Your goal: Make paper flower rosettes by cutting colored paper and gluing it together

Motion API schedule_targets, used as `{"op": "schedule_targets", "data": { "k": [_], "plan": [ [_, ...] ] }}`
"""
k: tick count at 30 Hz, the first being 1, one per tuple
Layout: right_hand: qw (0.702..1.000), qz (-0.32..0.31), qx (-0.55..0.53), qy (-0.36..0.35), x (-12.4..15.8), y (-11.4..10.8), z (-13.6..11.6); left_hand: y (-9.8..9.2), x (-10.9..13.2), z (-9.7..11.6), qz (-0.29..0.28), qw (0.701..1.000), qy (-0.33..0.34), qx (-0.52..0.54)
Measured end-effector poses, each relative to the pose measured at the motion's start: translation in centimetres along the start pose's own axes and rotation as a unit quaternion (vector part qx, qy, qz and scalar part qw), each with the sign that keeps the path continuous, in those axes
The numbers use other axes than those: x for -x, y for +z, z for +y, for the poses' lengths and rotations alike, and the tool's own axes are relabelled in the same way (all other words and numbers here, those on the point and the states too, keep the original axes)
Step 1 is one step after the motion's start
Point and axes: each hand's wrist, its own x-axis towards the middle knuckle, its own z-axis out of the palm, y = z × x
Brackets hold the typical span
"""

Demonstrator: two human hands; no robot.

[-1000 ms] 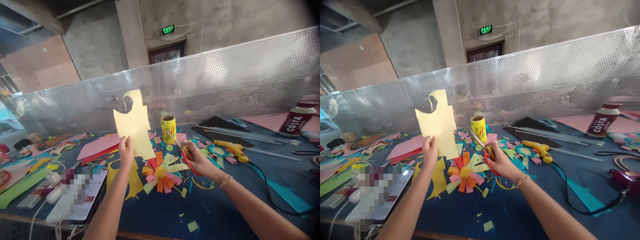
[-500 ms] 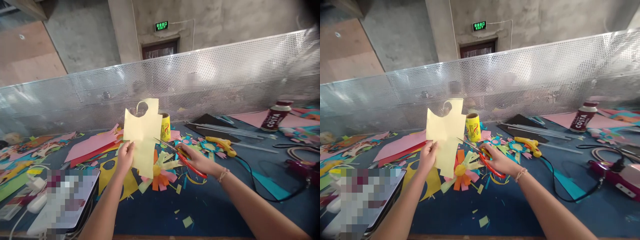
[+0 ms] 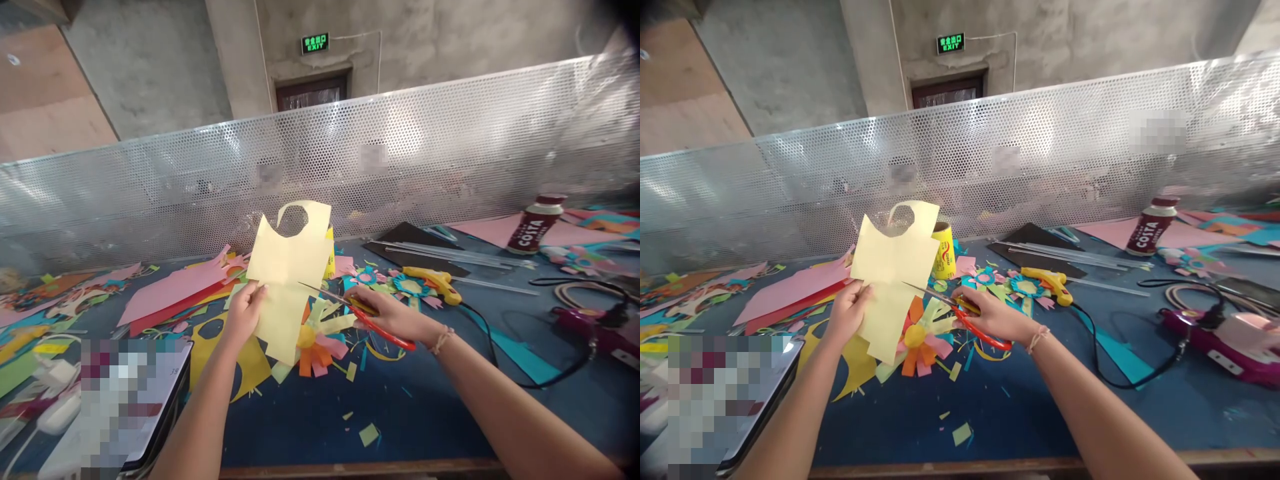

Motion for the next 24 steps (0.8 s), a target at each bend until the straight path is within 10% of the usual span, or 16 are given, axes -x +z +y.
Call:
{"op": "schedule_targets", "data": {
  "k": [24],
  "plan": [
    [1.000,-0.024,0.003,0.005,0.43,-0.39,0.23,-0.48,-0.23,-0.14,-0.003,1.000,-0.016,0.016]
  ]
}}
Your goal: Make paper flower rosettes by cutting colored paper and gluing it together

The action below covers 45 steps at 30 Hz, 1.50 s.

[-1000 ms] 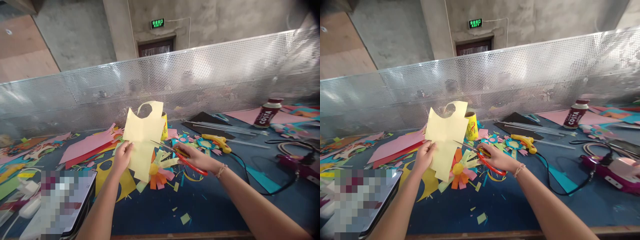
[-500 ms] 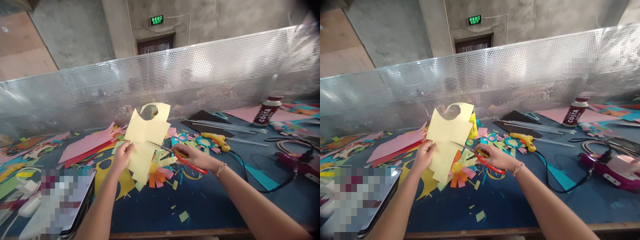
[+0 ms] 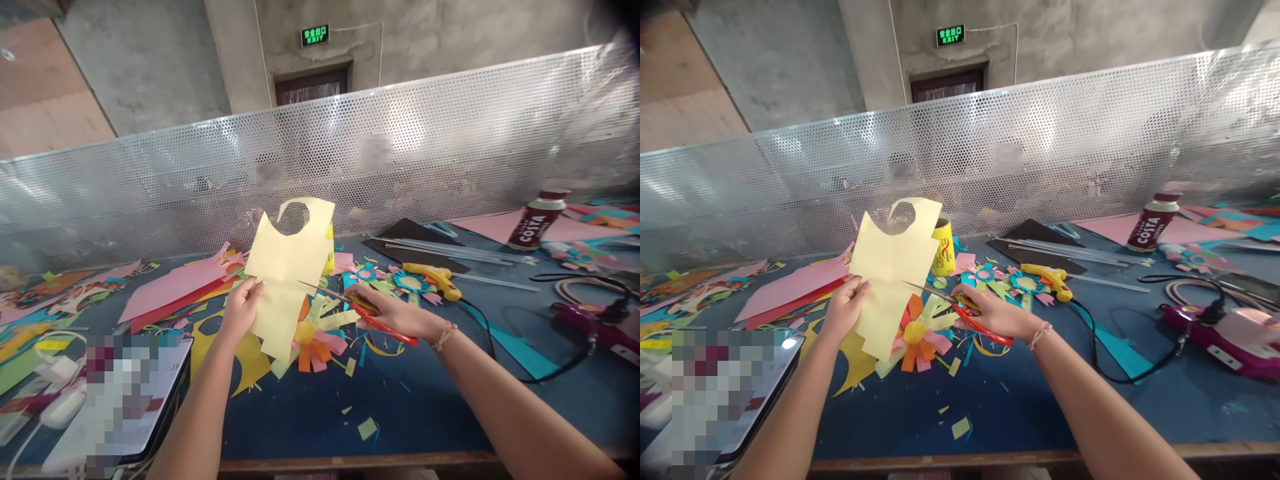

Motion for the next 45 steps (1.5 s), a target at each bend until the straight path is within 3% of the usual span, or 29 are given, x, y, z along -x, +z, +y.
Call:
{"op": "schedule_targets", "data": {
  "k": [4,9,12,15,20,23,27,34,39,45],
  "plan": [
    [0.998,0.035,-0.029,0.032,-0.1,-0.3,0.7,-0.7,-0.3,-0.4,0.012,1.000,-0.021,0.014],
    [0.972,0.180,-0.148,0.033,-1.2,0.8,1.6,-0.5,-0.2,-0.2,-0.069,0.996,-0.041,0.040],
    [0.959,0.219,-0.177,0.031,-1.5,1.3,1.6,-0.1,0.0,0.1,-0.088,0.995,-0.029,0.024],
    [0.969,0.206,-0.134,0.021,-1.3,1.2,1.3,0.1,-0.1,0.1,-0.068,0.997,-0.021,0.013],
    [0.986,0.150,-0.049,0.054,-0.9,0.8,0.9,-0.2,-0.4,-0.2,0.049,0.999,-0.012,-0.008],
    [0.993,0.102,-0.029,0.051,-0.9,1.1,0.7,0.2,-0.3,-0.2,0.083,0.996,-0.015,-0.004],
    [0.996,0.063,-0.043,0.046,-0.8,1.5,0.4,1.5,0.1,0.0,0.075,0.996,-0.028,0.033],
    [0.994,0.047,-0.082,0.047,-0.8,1.0,-0.1,3.1,0.7,-0.1,0.050,0.989,-0.076,0.113],
    [0.995,0.039,-0.066,0.057,-0.9,0.9,0.2,3.1,0.9,0.6,-0.002,0.953,-0.196,0.229],
    [0.992,0.053,-0.086,0.069,-0.9,1.0,0.8,3.0,1.0,1.6,-0.134,0.853,-0.337,0.375]
  ]
}}
